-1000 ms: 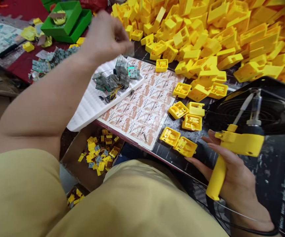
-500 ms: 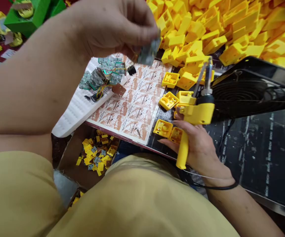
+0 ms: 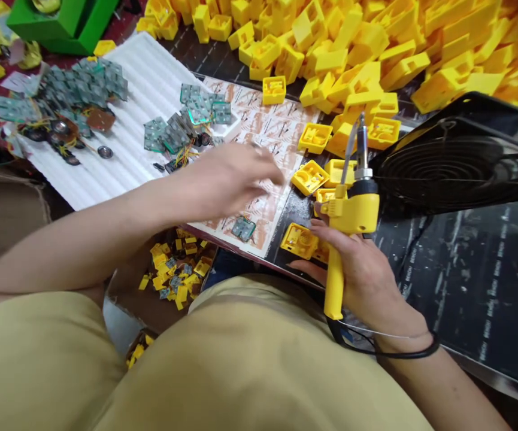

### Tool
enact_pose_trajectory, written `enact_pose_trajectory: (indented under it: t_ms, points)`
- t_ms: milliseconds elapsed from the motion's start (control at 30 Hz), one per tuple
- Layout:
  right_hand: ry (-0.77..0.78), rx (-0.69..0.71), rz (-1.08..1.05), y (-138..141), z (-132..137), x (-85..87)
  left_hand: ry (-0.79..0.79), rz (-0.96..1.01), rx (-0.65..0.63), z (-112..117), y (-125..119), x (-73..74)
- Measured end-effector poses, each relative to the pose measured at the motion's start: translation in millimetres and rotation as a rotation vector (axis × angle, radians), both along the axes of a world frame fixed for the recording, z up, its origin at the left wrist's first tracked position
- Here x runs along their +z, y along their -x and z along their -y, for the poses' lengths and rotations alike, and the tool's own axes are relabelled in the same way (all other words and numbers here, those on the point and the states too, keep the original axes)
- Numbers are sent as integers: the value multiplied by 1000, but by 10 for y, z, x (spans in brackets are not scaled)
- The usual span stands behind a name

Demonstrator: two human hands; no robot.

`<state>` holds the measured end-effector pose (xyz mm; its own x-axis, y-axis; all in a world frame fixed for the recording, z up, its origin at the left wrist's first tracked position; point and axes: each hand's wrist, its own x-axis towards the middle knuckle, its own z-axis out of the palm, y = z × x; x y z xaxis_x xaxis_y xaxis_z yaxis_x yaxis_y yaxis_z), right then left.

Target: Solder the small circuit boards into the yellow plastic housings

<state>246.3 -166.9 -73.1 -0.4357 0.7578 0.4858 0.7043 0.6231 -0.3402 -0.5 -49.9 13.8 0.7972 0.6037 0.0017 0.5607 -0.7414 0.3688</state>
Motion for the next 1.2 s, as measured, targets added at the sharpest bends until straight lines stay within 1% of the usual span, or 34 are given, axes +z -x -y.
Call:
enact_pose_trajectory:
  t_ms: [33, 67, 100, 133, 200, 300, 367, 467, 533, 633, 700, 833, 1000, 1200]
  points:
    - [-3, 10, -1, -15, -4, 0, -43, 91, 160, 29, 132, -7]
    - [-3, 22, 1, -27, -8, -1, -84, 127, 277, 76, 256, -34]
    - [-6, 33, 0, -36, -12, -3, -114, 119, 357, 141, 362, -81]
    - [-11, 40, -2, -43, -14, -6, -139, 78, 406, 220, 446, -147]
    - [-27, 34, -13, -47, -16, -14, -184, -11, 476, 400, 538, -311]
    - [-57, 6, -36, -40, -17, -25, -234, -68, 582, 620, 519, -558]
    - [-64, 12, -33, -30, -21, -29, -227, -49, 647, 691, 450, -684]
    - [-54, 36, -7, -13, -29, -32, -111, 58, 710, 692, 333, -817]
    - [-46, 42, 3, -3, -30, -38, 16, 204, 753, 657, 277, -878]
    - [-46, 30, 8, 5, -22, -46, 160, 415, 777, 610, 245, -929]
    - [-45, 21, 5, 10, -15, -49, 184, 461, 759, 598, 242, -937]
    - [-21, 8, -4, 37, -11, -59, 166, 483, 715, 596, 227, -925]
    - [0, -6, -20, 89, 2, -98, 153, 519, 696, 580, 224, -910]
    - [-19, -17, -15, 112, 32, -97, 18, 603, 673, 606, 358, -851]
